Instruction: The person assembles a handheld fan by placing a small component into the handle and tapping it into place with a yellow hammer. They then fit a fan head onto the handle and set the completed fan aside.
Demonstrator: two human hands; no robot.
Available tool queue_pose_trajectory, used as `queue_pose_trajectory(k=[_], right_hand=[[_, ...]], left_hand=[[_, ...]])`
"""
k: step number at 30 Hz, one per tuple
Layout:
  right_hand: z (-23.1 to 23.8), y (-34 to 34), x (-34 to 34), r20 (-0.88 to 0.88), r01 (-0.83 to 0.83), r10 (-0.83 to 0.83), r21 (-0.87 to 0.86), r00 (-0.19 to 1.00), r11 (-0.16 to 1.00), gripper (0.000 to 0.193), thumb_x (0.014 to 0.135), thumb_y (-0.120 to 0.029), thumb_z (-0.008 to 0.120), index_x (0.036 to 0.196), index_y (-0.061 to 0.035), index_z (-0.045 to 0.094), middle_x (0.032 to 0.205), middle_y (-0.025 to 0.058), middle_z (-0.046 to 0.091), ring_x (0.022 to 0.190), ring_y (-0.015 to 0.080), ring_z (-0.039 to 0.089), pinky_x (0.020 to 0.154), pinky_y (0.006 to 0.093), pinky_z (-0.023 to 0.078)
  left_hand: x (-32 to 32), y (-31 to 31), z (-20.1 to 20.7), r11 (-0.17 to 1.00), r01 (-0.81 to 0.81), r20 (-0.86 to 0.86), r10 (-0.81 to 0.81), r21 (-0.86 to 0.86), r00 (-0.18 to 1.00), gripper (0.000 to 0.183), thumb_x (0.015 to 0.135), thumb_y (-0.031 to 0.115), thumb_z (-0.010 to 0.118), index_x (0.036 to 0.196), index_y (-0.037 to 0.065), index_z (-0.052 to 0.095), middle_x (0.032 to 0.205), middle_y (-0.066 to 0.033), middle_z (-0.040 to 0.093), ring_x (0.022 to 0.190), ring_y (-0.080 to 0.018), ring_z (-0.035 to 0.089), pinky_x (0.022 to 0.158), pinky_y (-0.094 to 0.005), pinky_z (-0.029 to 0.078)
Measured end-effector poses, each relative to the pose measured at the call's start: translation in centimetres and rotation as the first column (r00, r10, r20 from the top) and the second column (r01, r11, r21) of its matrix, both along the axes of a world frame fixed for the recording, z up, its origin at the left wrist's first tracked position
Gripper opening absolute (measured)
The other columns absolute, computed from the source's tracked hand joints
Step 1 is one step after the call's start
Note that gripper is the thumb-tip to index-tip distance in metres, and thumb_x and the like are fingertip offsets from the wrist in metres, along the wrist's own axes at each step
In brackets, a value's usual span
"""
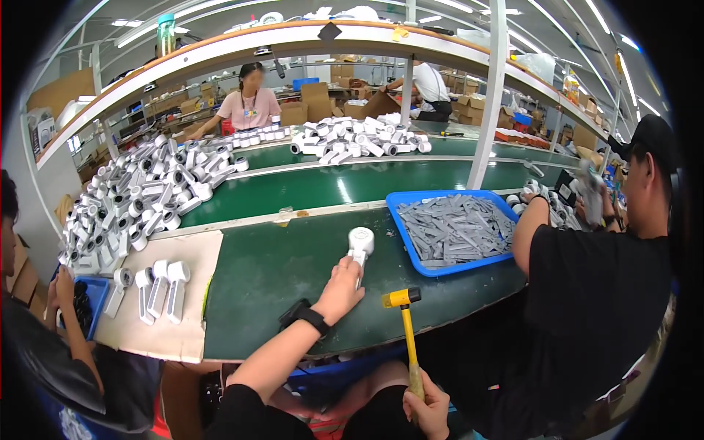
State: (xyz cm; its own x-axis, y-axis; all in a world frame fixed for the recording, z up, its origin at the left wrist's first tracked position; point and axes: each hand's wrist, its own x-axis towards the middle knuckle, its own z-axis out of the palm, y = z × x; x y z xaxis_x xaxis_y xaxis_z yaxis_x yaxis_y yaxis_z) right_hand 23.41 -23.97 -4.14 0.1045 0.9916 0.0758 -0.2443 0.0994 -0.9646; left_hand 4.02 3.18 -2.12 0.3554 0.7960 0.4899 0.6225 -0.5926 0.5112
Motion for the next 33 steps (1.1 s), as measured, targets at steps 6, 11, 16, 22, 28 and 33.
queue_pose_trajectory(k=[6, 11, 16, 22, 28, 33], right_hand=[[-1.0, 0.1, 1.6, 0.151, -0.095, 0.107, -0.087, 0.983, 0.992, 0.061, 0.088, 0.007, 0.062, 0.145, 0.0006, 0.043, 0.08, 0.004, 0.06, 0.054, 0.0065, 0.052, 0.048, 0.0208, 0.042], [0.6, 2.7, 0.8, 0.523, -0.167, 0.12, 0.043, 0.844, 0.985, 0.055, 0.087, -0.001, 0.068, 0.139, 0.0003, 0.05, 0.084, 0.0075, 0.063, 0.065, 0.0124, 0.059, 0.06, 0.0261, 0.048], [4.7, 4.7, -1.1, 0.689, -0.203, -0.118, 0.367, 0.715, 0.908, 0.052, 0.086, -0.001, 0.068, 0.136, 0.0016, 0.052, 0.082, 0.0141, 0.06, 0.069, 0.0251, 0.059, 0.066, 0.0312, 0.048], [5.9, 5.9, -1.7, 0.801, -0.306, -0.035, 0.268, 0.597, 0.913, 0.052, 0.085, 0.002, 0.066, 0.135, 0.0034, 0.052, 0.078, 0.0132, 0.056, 0.067, 0.0224, 0.056, 0.063, 0.0311, 0.045], [6.4, 5.6, -1.8, 0.837, -0.276, -0.074, 0.261, 0.542, 0.925, 0.051, 0.086, 0.002, 0.065, 0.135, 0.0017, 0.053, 0.078, 0.0131, 0.055, 0.067, 0.0239, 0.056, 0.063, 0.0314, 0.045], [7.6, 4.8, -2.4, 0.797, -0.213, -0.14, 0.319, 0.588, 0.923, 0.049, 0.087, 0.0, 0.065, 0.135, 0.0007, 0.053, 0.077, 0.0155, 0.054, 0.067, 0.0288, 0.056, 0.062, 0.0337, 0.045]], left_hand=[[-7.1, -7.0, 1.3, 0.93, 0.162, 0.305, -0.057, -0.33, 0.951, 0.052, 0.081, 0.01, 0.065, 0.13, -0.001, 0.053, 0.119, -0.0262, 0.063, 0.11, -0.0377, 0.064, 0.096, -0.0384, 0.05], [-8.5, -9.5, 1.3, 0.98, -0.054, 0.208, 0.094, -0.193, 0.974, 0.035, 0.081, 0.015, 0.069, 0.111, -0.003, 0.064, 0.104, -0.0204, 0.067, 0.102, -0.0396, 0.062, 0.091, -0.0432, 0.05], [-8.6, -9.4, 1.0, 0.98, -0.152, 0.092, 0.165, -0.13, 0.982, 0.026, 0.079, 0.018, 0.076, 0.096, 0.0, 0.067, 0.091, -0.0177, 0.064, 0.095, -0.0357, 0.059, 0.086, -0.0442, 0.048], [-8.9, -8.8, 0.5, 0.977, -0.149, 0.145, 0.171, -0.15, 0.975, 0.026, 0.076, 0.016, 0.078, 0.092, -0.001, 0.067, 0.09, -0.0182, 0.065, 0.092, -0.0363, 0.06, 0.084, -0.044, 0.048], [-8.7, -8.6, 0.3, 0.984, -0.133, 0.191, 0.154, -0.119, 0.97, 0.025, 0.074, 0.015, 0.079, 0.09, -0.001, 0.068, 0.088, -0.0185, 0.065, 0.089, -0.0363, 0.061, 0.082, -0.0435, 0.049], [-8.8, -8.5, -0.4, 0.975, -0.131, 0.215, 0.168, -0.178, 0.962, 0.025, 0.074, 0.015, 0.079, 0.09, -0.001, 0.067, 0.088, -0.0187, 0.065, 0.09, -0.0364, 0.061, 0.082, -0.0442, 0.049]])
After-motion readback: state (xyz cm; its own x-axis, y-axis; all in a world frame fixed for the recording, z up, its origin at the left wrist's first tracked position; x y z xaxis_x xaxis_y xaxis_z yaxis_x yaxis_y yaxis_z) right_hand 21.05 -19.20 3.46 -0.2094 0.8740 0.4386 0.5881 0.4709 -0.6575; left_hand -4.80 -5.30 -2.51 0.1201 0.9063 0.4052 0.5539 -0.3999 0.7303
